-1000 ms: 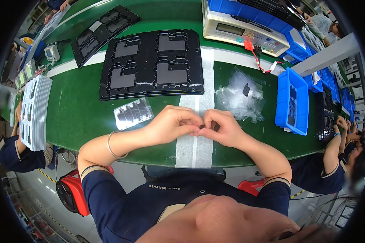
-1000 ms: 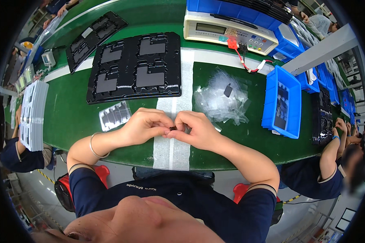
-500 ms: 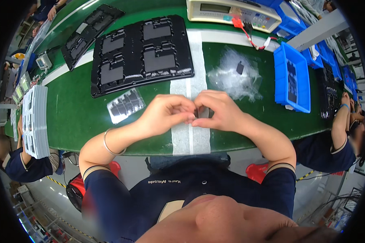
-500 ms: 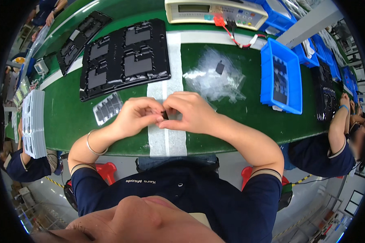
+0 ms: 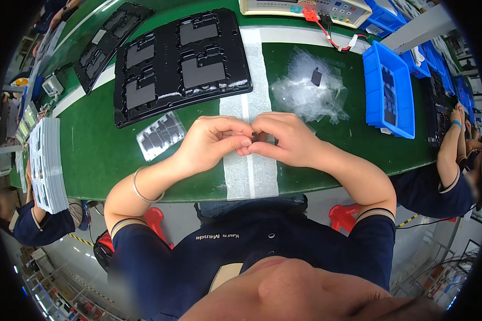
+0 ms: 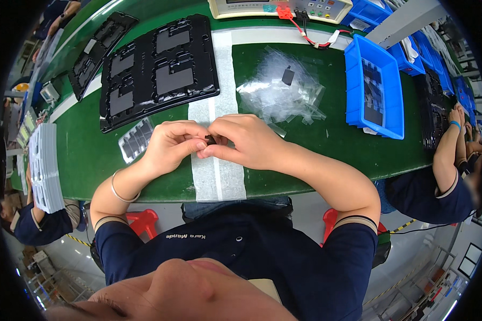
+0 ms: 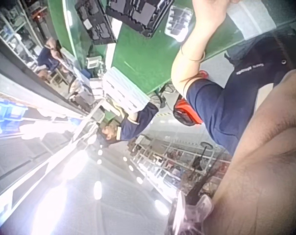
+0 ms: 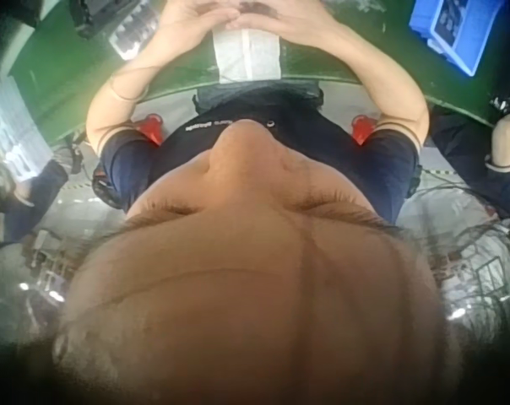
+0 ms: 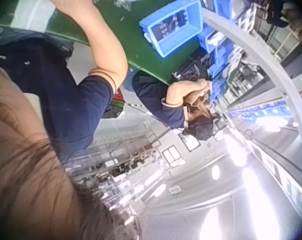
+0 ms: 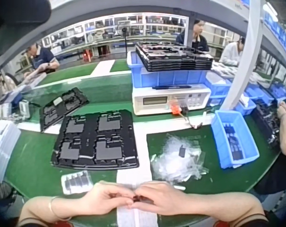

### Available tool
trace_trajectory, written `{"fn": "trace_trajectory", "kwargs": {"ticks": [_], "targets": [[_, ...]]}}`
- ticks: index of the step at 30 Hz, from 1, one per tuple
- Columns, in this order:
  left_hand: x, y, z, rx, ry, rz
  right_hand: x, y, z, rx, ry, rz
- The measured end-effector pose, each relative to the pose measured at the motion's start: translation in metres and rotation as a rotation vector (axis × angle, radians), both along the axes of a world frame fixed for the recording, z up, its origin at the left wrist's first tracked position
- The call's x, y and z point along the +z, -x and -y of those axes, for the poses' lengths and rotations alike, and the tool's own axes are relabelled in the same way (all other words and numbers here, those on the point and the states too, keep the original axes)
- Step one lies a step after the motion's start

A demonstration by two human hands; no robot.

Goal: Assembling small black plastic components on a workbench in a manufacturing setting.

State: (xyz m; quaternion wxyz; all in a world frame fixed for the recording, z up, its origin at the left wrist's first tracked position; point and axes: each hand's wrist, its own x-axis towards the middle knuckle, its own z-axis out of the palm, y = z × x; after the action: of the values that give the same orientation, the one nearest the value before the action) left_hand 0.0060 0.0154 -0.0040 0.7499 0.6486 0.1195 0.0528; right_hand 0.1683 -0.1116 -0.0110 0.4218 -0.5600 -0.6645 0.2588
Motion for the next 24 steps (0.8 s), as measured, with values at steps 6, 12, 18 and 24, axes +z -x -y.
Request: {"fn": "trace_trajectory", "kwargs": {"ticks": [6, 12, 18, 24], "targets": [[0.001, 0.0, -0.002, 0.004, -0.022, -0.005, 0.001, -0.003, 0.0, -0.028, -0.016, -0.05], [0.006, -0.001, -0.004, 0.006, -0.131, -0.025, 0.005, -0.032, -0.004, -0.131, 0.196, -0.351], [0.004, -0.005, -0.016, -0.069, -0.739, -0.043, 0.003, -0.106, 0.005, -0.409, 0.19, 0.491], [-0.004, -0.006, -0.016, -0.076, -0.941, 0.117, 0.004, -0.101, 0.0, -0.583, -0.061, 0.55]]}}
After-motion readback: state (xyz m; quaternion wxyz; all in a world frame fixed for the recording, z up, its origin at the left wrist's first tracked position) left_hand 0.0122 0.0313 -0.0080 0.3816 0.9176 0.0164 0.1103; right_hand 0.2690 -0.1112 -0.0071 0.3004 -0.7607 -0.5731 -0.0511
